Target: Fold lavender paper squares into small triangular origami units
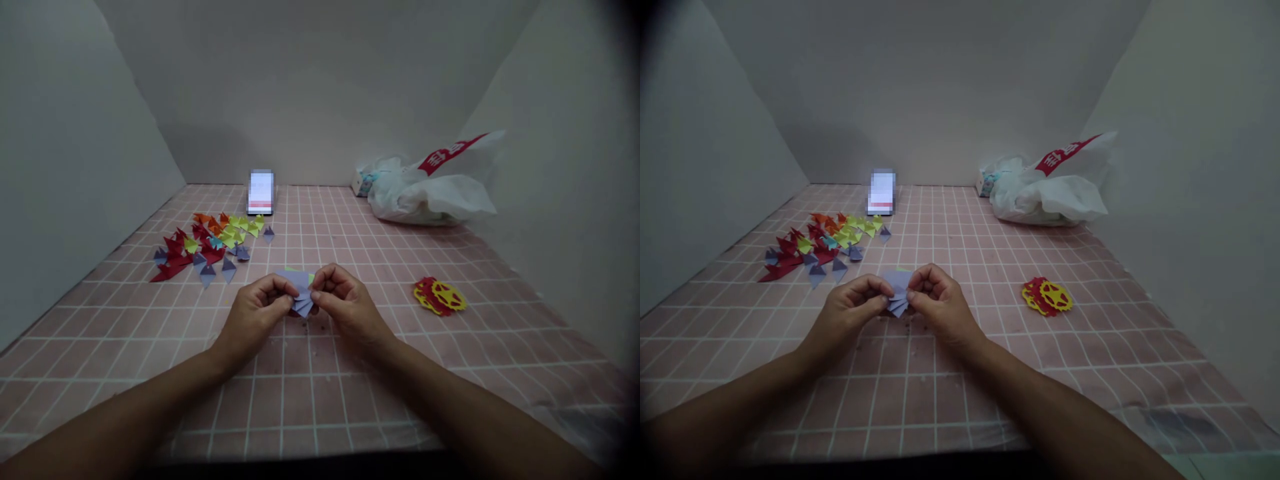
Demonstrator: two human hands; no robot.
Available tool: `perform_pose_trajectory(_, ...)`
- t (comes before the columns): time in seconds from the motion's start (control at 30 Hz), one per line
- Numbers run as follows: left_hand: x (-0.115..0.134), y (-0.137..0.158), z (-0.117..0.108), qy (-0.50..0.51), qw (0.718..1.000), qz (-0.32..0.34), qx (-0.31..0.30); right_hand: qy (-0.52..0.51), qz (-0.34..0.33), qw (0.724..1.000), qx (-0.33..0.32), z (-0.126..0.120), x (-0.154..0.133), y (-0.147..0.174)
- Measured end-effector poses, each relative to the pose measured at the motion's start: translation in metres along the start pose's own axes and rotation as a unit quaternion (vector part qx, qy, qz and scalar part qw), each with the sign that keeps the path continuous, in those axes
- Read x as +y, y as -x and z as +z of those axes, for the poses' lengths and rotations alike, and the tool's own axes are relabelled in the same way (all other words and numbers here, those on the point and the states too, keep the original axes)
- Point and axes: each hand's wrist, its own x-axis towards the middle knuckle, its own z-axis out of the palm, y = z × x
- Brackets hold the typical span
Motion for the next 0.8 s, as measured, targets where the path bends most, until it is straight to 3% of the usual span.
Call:
perform_pose_trajectory(0.23, -0.0025, 0.0013, -0.0040, -0.002, 1.000, -0.006, 0.003, 0.108, 0.039, 0.993, -0.014, -0.0021, -0.0045, 0.0033)
perform_pose_trajectory(0.53, 0.0023, 0.0006, -0.0006, 0.032, 0.999, -0.010, -0.025, 0.115, -0.011, 0.993, 0.022, -0.0003, -0.0023, 0.0037)
perform_pose_trajectory(0.7, -0.0029, 0.0006, 0.0032, 0.035, 0.999, 0.025, 0.019, 0.126, -0.036, 0.991, 0.024, -0.0017, -0.0001, 0.0040)
perform_pose_trajectory(0.8, -0.0049, 0.0004, 0.0036, 0.028, 0.999, 0.038, 0.015, 0.137, -0.056, 0.989, 0.022, -0.0031, 0.0023, 0.0043)
